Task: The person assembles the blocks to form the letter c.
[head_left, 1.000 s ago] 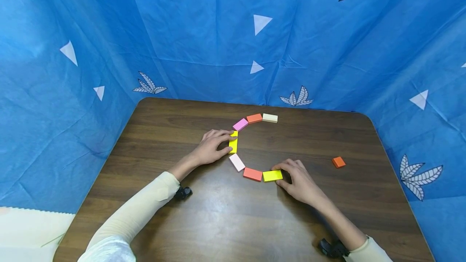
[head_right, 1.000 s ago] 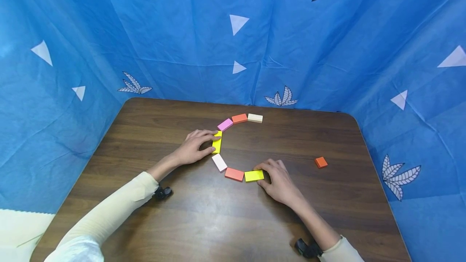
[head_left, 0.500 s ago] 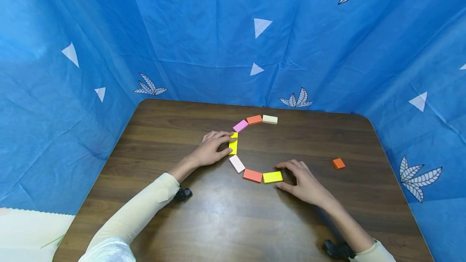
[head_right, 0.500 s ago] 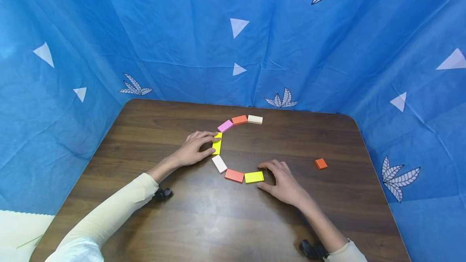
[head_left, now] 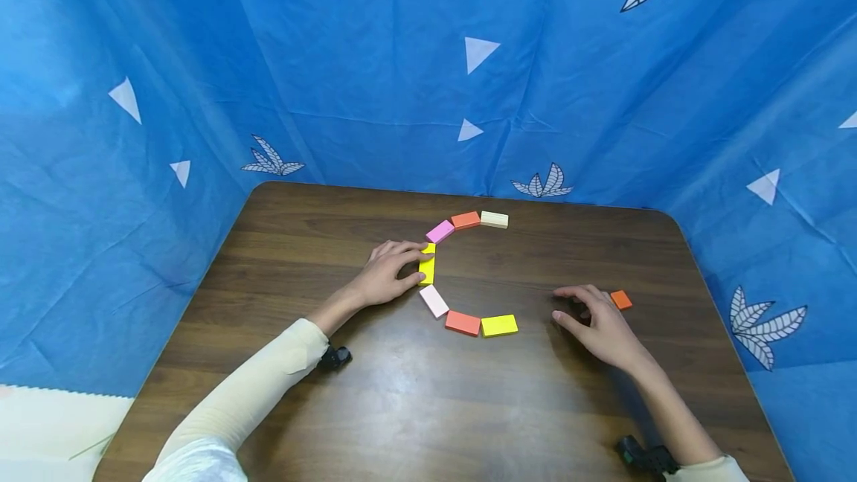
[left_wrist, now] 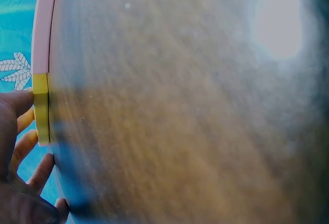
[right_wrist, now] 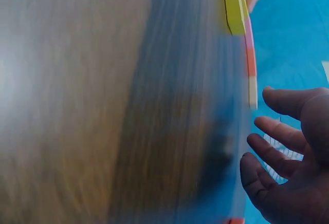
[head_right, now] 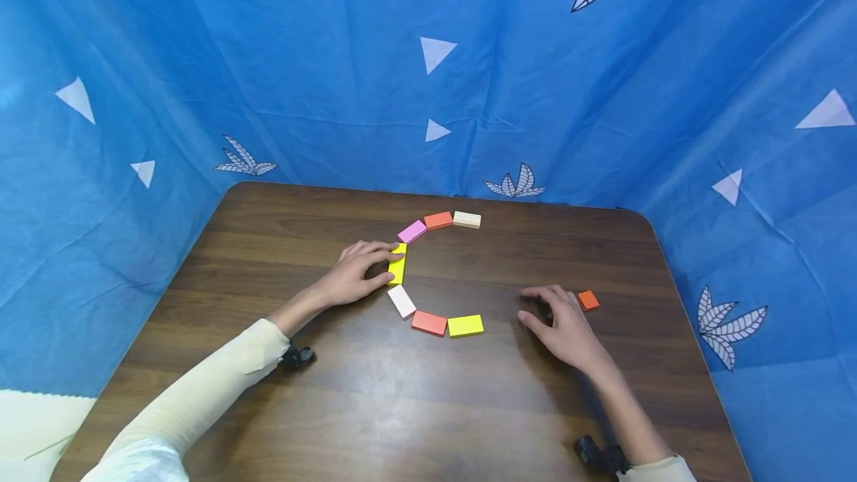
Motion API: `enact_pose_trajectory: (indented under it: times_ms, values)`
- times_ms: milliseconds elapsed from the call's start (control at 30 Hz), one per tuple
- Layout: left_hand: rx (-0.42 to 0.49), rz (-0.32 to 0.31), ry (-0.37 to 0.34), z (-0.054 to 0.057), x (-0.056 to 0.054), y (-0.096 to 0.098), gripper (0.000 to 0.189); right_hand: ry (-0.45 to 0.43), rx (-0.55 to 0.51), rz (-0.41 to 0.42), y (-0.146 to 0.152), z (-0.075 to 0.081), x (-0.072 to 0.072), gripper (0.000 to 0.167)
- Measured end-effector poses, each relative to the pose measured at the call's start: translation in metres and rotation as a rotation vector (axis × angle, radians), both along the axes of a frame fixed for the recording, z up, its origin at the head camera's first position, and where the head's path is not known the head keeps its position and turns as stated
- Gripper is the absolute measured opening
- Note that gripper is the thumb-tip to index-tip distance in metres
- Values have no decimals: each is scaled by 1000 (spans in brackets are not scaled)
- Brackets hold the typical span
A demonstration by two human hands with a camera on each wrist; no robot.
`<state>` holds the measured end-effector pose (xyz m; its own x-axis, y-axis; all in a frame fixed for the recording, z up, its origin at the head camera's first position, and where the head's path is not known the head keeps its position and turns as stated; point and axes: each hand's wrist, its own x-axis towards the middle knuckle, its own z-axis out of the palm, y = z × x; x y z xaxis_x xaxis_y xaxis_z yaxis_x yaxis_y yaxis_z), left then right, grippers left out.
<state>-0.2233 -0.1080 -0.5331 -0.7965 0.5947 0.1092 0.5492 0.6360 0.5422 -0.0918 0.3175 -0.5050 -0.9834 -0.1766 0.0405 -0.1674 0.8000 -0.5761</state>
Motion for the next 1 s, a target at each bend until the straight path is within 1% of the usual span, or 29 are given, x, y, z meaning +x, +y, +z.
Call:
enact_pose_trajectory:
  times_ms: [200, 367, 500, 667, 800, 1000]
  values:
    - [-6, -2, -3, 1, 0, -1, 44, 36, -12, -108, 23, 3, -2, 43]
    - [-9, -2, -4, 1, 0, 1, 44, 73, -16, -191, 44, 4, -1, 44]
    - [-23, 3, -13, 1, 0, 0, 45, 64, -4, -247, 57, 0, 1, 45]
    - [-16, 4, -6, 1, -1, 0, 45, -4, 23, -261, 69, -10, 1, 51]
    - [-11, -3, 4, 1, -1, 1, 45, -11, 34, -278, 72, -12, 0, 51]
    - [-22, 2, 5, -1, 0, 1, 45, 6, 39, -291, 72, -14, -1, 45]
